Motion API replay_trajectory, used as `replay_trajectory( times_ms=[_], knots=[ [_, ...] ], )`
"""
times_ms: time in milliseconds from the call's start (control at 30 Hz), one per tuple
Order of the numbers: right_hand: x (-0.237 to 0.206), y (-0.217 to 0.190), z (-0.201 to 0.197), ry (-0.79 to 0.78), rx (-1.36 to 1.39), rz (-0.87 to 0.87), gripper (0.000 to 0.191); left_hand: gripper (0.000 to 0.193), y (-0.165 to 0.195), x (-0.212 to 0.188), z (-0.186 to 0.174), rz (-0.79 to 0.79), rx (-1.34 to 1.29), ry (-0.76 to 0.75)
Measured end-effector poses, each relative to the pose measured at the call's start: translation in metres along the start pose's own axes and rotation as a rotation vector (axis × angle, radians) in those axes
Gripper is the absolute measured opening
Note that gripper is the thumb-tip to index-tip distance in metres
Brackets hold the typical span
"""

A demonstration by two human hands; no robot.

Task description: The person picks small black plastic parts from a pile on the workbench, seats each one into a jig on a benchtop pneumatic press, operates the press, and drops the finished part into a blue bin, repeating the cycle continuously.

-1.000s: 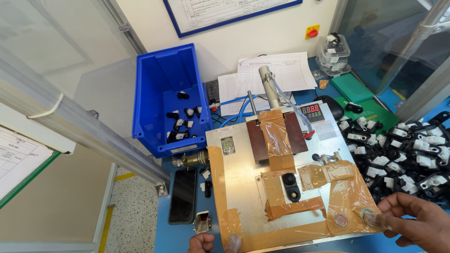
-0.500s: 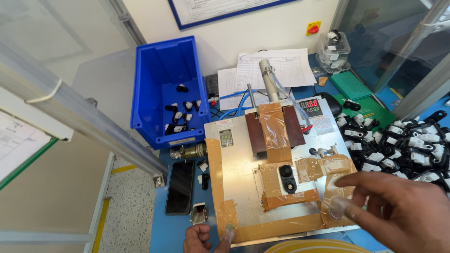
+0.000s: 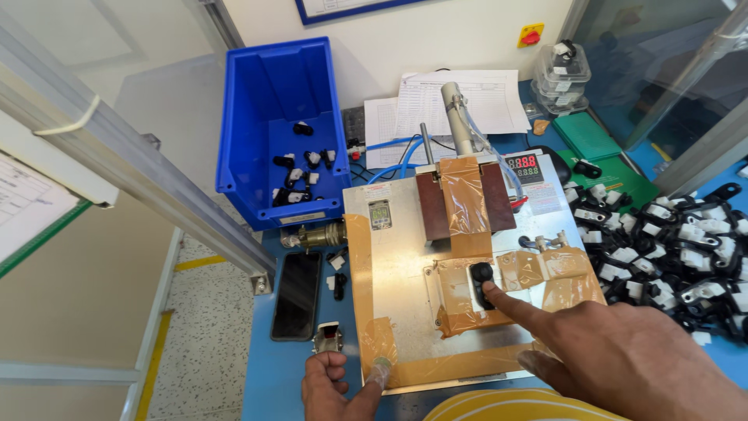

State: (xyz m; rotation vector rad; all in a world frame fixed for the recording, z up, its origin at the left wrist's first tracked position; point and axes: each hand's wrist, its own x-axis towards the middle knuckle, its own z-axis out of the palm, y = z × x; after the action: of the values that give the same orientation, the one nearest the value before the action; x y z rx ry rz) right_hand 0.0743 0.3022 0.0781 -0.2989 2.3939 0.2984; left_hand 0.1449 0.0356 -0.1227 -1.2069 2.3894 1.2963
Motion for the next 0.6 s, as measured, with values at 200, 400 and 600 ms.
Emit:
replay_trajectory(
  times_ms=[200, 400, 600],
  knots=[
    [0.005, -0.002, 0.001, 0.0, -0.113, -0.048, 0.079, 0.074, 0.006, -0.012, 0.003, 0.133, -0.133, 0.144],
    [-0.004, -0.007, -0.002, -0.027, -0.048, 0.018, 0.084, 0.062, 0.01, -0.015, -0.006, 0.13, -0.152, 0.175],
    [-0.013, -0.015, -0.008, 0.07, -0.02, -0.014, 0.084, 0.057, 0.011, -0.012, -0.019, 0.188, -0.234, 0.197]
  ],
)
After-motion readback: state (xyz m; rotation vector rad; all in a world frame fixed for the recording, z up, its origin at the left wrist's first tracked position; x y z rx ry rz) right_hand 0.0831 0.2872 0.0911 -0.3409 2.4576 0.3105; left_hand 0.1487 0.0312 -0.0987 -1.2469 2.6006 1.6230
